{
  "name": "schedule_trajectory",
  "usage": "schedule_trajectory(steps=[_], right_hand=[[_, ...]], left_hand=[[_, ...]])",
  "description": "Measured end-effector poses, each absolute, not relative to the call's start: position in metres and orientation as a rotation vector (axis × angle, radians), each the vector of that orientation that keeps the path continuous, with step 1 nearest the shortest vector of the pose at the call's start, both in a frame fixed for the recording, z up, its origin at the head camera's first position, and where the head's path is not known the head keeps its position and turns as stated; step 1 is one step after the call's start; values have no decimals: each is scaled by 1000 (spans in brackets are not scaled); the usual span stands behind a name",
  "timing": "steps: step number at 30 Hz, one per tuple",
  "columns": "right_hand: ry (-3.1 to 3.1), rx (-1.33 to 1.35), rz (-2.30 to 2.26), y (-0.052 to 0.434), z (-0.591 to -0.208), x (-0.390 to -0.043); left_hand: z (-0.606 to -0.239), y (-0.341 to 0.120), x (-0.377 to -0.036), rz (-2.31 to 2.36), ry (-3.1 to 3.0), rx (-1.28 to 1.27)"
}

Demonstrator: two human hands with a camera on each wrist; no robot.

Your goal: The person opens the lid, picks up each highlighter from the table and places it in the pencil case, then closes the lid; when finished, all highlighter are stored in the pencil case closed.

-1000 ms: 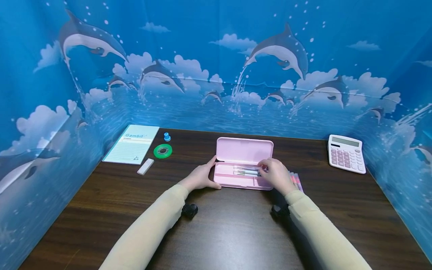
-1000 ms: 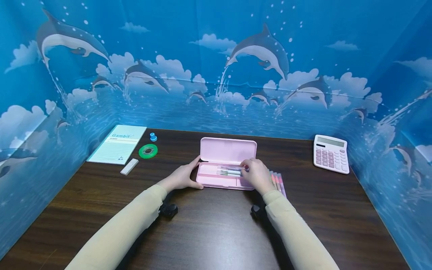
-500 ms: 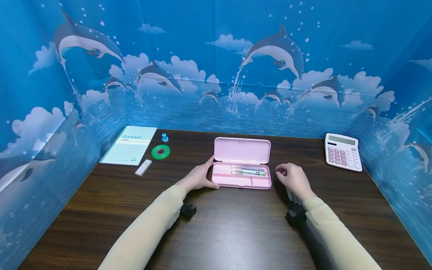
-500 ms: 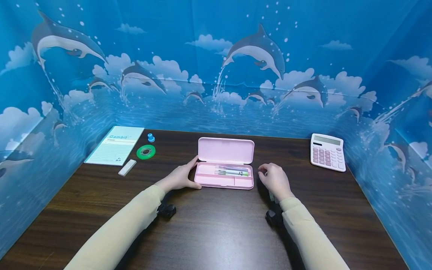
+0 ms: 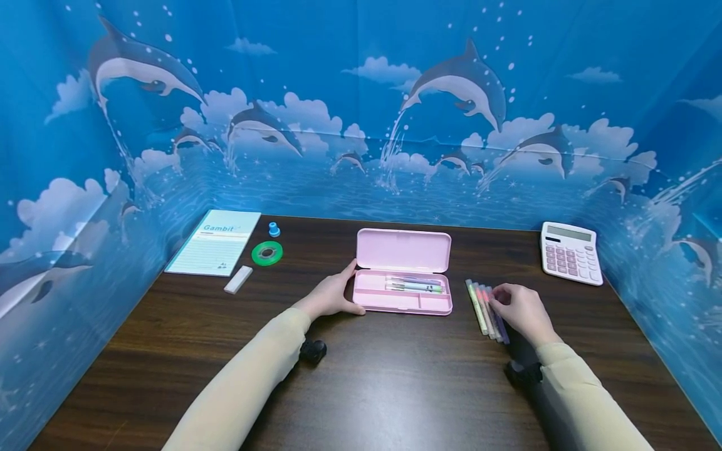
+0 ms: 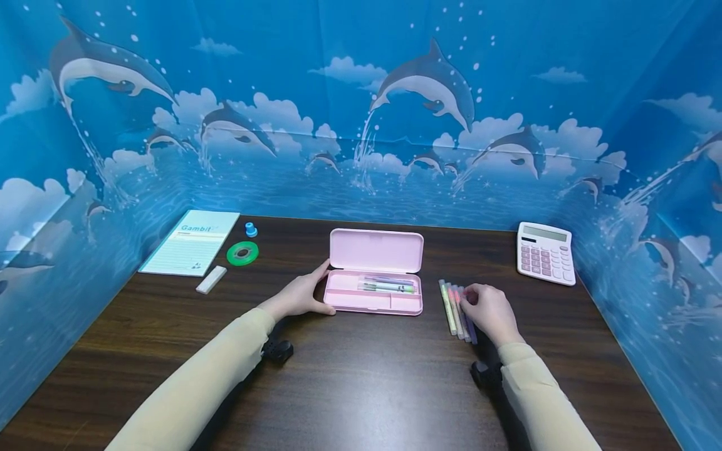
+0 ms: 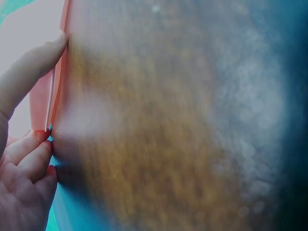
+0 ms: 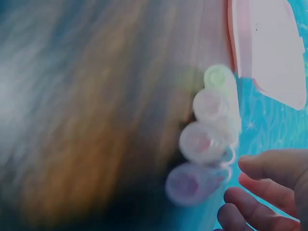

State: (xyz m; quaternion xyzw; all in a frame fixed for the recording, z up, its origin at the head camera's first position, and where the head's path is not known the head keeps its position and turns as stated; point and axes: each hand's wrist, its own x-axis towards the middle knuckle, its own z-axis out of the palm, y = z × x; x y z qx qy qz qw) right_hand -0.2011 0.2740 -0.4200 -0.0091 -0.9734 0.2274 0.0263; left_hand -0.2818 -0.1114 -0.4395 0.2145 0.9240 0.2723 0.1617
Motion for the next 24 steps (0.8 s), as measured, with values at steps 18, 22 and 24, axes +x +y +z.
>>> schedule_trajectory(steps=[18, 22, 24], right_hand=[[-3098, -197, 741, 285, -422, -192], [-3114, -274, 745, 287, -421, -191], [-3111, -295, 737, 288, -421, -190]], left_hand=[[-442, -111, -283, 778, 2643, 596], [-441, -111, -282, 784, 2639, 597], [-441, -111, -282, 785, 2637, 599]])
